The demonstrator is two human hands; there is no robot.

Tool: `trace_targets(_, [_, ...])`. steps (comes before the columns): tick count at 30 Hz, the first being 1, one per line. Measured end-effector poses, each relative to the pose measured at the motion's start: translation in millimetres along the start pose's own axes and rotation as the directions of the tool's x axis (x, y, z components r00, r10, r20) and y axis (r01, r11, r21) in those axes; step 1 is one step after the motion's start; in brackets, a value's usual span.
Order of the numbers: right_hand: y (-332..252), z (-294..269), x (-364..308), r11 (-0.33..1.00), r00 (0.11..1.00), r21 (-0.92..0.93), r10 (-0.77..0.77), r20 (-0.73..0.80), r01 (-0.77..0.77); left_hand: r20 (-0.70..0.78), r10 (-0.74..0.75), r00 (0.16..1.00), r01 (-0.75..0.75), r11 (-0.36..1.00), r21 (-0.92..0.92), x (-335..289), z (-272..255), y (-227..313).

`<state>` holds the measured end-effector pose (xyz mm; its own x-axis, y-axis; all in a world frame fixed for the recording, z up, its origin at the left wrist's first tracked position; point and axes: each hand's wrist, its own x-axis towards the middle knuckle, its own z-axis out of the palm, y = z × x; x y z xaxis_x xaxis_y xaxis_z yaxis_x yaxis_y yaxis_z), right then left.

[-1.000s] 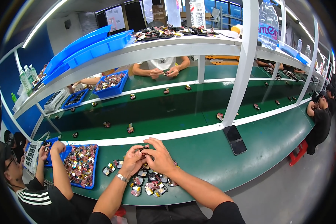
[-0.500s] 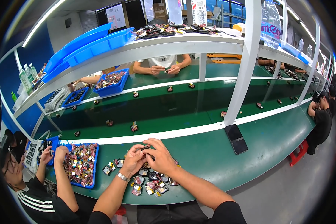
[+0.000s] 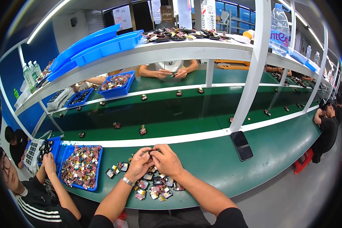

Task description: The recorder is assembling small electronic or mechanical components onto a base on an assembly line.

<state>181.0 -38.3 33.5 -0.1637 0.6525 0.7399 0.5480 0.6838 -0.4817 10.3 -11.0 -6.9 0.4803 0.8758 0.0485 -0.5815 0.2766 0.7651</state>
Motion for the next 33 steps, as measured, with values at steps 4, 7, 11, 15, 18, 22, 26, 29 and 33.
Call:
trace_targets(4, [1.4, -2.0, 2.3, 0.998, 0.999, -0.034, -0.046, 0.013, 0.046, -0.007, 0.01, 1.0, -0.01, 1.0, -0.004, 0.7, -0.9, 0.2])
trace_targets(7, [-0.3, -5.1, 4.4, 0.994, 0.996, -0.073, -0.075, 0.045, 0.078, -0.006, -0.001, 1.0, 0.001, 1.0, -0.013, 0.9, -1.1, 0.8])
trace_targets(11, [-1.1, -9.2, 4.1, 0.991, 0.994, -0.118, -0.053, 0.097, 0.064, -0.037, -0.017, 0.999, 0.017, 1.0, 0.005, 0.2, 4.2, 3.1])
trace_targets(15, [4.7, -14.7, 7.0, 0.992, 0.987, -0.106, -0.048, 0.152, 0.065, -0.059, 0.004, 0.998, 0.001, 0.996, 0.088, -1.1, 13.3, 6.7])
trace_targets(18, [9.2, -14.9, 5.3, 0.997, 0.985, -0.061, -0.042, 0.168, 0.053, -0.011, 0.032, 0.999, -0.029, 0.987, 0.16, 1.0, 0.2, 2.1])
trace_targets(22, [13.9, -13.0, 1.9, 0.994, 0.98, 0.059, 0.076, 0.183, -0.088, 0.019, 0.047, 0.999, -0.05, 0.975, 0.215, 1.8, -5.1, 2.4])
trace_targets(26, [15.6, -14.7, 1.3, 0.993, 0.975, 0.056, 0.089, 0.204, -0.102, 0.046, 0.022, 0.999, -0.036, 0.943, 0.331, 1.8, -3.7, 7.5])
trace_targets(29, [14.5, -14.7, 1.4, 0.984, 0.968, 0.096, 0.125, 0.219, -0.149, 0.057, 0.004, 0.998, -0.025, 0.933, 0.359, 1.3, -8.1, 9.6])
trace_targets(33, [12.9, -13.0, 0.5, 0.964, 0.958, 0.167, 0.167, 0.233, -0.208, 0.071, -0.02, 0.997, -0.004, 0.948, 0.317, 2.1, -13.0, 5.2])
